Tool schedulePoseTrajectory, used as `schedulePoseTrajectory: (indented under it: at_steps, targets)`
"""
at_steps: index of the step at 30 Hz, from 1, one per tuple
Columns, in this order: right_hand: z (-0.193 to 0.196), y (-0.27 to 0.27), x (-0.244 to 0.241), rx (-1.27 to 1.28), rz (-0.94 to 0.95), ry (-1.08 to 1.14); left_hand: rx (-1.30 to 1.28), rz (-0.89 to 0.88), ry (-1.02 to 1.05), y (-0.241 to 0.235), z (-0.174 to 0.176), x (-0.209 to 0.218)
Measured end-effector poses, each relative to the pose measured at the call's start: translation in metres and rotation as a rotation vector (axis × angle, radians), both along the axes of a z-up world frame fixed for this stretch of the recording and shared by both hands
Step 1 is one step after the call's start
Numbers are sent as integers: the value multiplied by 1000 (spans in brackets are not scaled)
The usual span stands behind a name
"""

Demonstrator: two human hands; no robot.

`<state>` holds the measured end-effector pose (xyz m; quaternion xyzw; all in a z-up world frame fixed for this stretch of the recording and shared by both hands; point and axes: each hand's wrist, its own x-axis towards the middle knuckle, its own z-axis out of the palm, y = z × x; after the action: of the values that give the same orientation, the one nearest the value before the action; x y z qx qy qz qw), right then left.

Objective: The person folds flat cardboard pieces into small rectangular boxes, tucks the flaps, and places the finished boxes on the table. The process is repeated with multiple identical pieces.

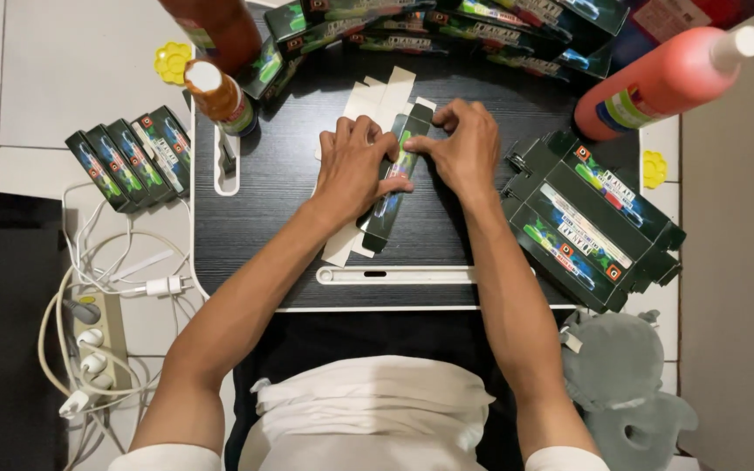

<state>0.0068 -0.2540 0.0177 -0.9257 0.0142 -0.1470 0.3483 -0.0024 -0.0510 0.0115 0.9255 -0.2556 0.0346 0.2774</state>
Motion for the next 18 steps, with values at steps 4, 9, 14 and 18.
schedulePoseTrajectory:
  at_steps: [4, 9, 14, 18]
  targets:
    - [0, -1, 9, -14, -35, 130, 80, -75, 46, 6, 6, 0]
    - [-3, -2, 15, -74, -80, 178, 171, -130, 105, 10, 14, 2]
    - [-3, -1, 16, -41, -113, 160, 193, -205, 63, 18, 13, -3]
    - [-2, 3, 16, -50, -152, 165, 271, -213, 130, 18, 17, -5]
